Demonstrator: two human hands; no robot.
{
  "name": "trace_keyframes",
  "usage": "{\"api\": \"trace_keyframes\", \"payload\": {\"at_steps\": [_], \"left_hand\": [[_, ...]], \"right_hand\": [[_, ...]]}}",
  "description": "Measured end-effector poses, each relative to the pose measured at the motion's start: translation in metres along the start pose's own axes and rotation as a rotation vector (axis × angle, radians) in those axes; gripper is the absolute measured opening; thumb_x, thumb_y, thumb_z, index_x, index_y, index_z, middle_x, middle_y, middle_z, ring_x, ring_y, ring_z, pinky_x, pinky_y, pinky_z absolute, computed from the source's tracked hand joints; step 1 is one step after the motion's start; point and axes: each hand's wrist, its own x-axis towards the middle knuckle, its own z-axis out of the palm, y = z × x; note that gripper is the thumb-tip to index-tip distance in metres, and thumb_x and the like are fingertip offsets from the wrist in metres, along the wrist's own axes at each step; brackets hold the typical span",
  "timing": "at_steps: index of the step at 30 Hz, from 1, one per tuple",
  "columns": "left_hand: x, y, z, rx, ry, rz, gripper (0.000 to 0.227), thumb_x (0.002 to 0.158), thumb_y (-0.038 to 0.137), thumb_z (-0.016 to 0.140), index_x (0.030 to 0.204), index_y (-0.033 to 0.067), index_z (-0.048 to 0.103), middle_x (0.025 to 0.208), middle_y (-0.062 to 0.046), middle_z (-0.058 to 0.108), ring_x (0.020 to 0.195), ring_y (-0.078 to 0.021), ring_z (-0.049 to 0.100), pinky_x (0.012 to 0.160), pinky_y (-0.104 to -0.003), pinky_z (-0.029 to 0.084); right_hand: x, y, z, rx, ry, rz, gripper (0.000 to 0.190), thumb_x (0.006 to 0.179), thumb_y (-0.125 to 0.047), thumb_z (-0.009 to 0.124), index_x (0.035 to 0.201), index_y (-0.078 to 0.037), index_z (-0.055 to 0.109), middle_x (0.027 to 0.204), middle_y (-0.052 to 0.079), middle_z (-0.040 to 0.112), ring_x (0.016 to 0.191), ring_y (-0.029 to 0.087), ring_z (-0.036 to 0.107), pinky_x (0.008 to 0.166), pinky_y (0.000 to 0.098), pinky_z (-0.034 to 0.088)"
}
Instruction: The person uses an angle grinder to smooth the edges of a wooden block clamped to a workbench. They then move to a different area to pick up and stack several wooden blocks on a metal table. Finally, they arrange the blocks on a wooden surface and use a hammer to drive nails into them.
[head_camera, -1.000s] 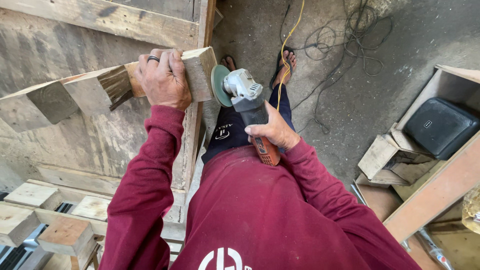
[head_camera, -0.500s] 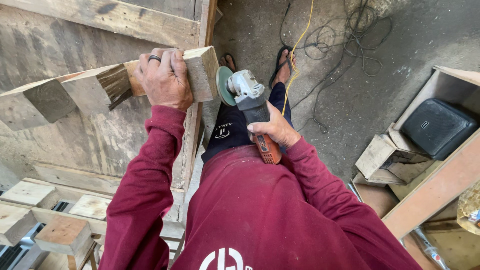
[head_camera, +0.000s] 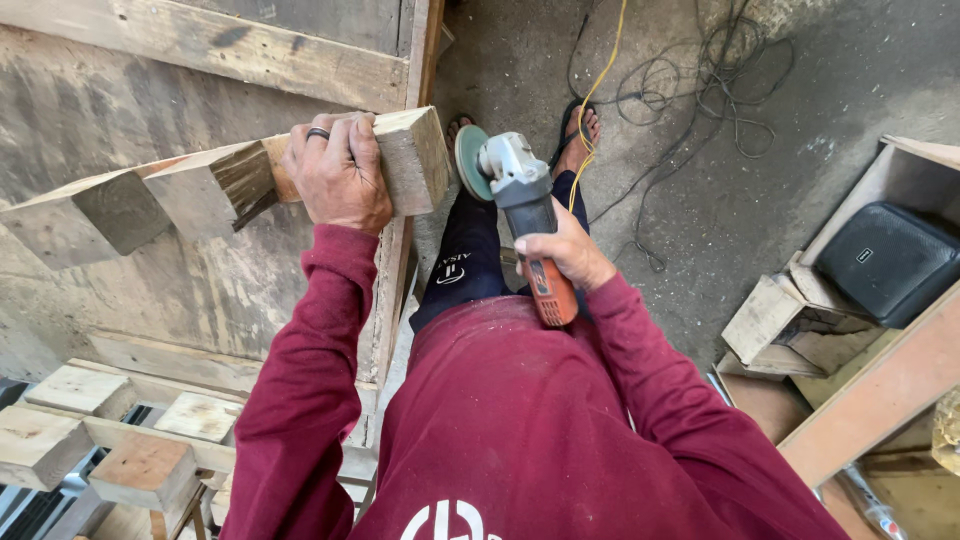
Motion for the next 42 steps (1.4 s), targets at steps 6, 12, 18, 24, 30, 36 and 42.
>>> {"api": "trace_keyframes", "payload": {"at_steps": [6, 12, 18, 24, 30, 36, 42], "left_hand": [[-0.002, -0.001, 0.002, 0.000, -0.023, -0.025, 0.034, 0.115, 0.031, 0.050, 0.104, 0.0091, 0.073, 0.104, -0.007, 0.067, 0.101, -0.0290, 0.056, 0.099, -0.047, 0.042], [-0.004, 0.003, -0.001, -0.040, -0.038, -0.046, 0.032, 0.115, 0.029, 0.052, 0.102, 0.0077, 0.071, 0.106, -0.008, 0.068, 0.101, -0.0306, 0.056, 0.097, -0.047, 0.042], [-0.006, -0.001, 0.001, 0.016, -0.056, -0.045, 0.033, 0.115, 0.030, 0.051, 0.104, 0.0072, 0.072, 0.107, -0.011, 0.066, 0.104, -0.0315, 0.055, 0.097, -0.047, 0.042], [-0.003, -0.001, 0.004, 0.005, -0.003, -0.006, 0.035, 0.117, 0.032, 0.049, 0.108, 0.0099, 0.074, 0.106, -0.006, 0.067, 0.102, -0.0289, 0.056, 0.098, -0.047, 0.041], [-0.007, -0.009, 0.008, -0.006, -0.029, -0.003, 0.037, 0.118, 0.033, 0.047, 0.108, 0.0099, 0.074, 0.105, -0.007, 0.065, 0.101, -0.0286, 0.055, 0.097, -0.046, 0.041], [-0.005, -0.013, 0.014, 0.093, 0.017, 0.043, 0.039, 0.117, 0.033, 0.044, 0.104, 0.0119, 0.074, 0.102, -0.007, 0.064, 0.097, -0.0262, 0.054, 0.094, -0.045, 0.039], [-0.008, -0.008, 0.008, -0.005, -0.023, -0.016, 0.035, 0.117, 0.031, 0.047, 0.105, 0.0104, 0.073, 0.104, -0.007, 0.065, 0.099, -0.0280, 0.055, 0.097, -0.045, 0.040]], "right_hand": [[-0.011, 0.000, 0.002, -0.127, -0.116, -0.133, 0.077, 0.080, -0.025, 0.078, 0.146, -0.003, 0.046, 0.115, 0.007, 0.058, 0.095, 0.012, 0.062, 0.081, 0.0297, 0.056], [-0.002, 0.001, 0.005, -0.093, -0.019, -0.003, 0.075, 0.074, -0.025, 0.078, 0.137, -0.002, 0.045, 0.097, 0.009, 0.056, 0.070, 0.018, 0.063, 0.062, 0.0350, 0.058], [-0.006, 0.010, 0.013, -0.056, 0.018, -0.039, 0.076, 0.074, -0.018, 0.077, 0.140, -0.004, 0.043, 0.095, 0.007, 0.059, 0.069, 0.018, 0.065, 0.061, 0.0342, 0.058], [-0.019, 0.022, 0.022, 0.000, -0.032, -0.039, 0.073, 0.076, -0.014, 0.075, 0.140, -0.003, 0.043, 0.089, 0.009, 0.062, 0.069, 0.020, 0.068, 0.064, 0.0341, 0.059], [-0.004, 0.034, 0.017, 0.023, 0.007, -0.029, 0.067, 0.079, -0.014, 0.075, 0.137, -0.002, 0.044, 0.085, 0.009, 0.063, 0.064, 0.020, 0.067, 0.059, 0.0348, 0.058], [-0.015, 0.024, 0.018, 0.010, -0.039, -0.097, 0.070, 0.078, -0.012, 0.076, 0.139, -0.003, 0.043, 0.087, 0.008, 0.064, 0.066, 0.019, 0.067, 0.062, 0.0338, 0.058], [-0.024, 0.017, 0.025, -0.011, -0.027, -0.042, 0.074, 0.076, -0.012, 0.077, 0.141, -0.002, 0.043, 0.087, 0.010, 0.064, 0.069, 0.019, 0.067, 0.066, 0.0334, 0.058]]}}
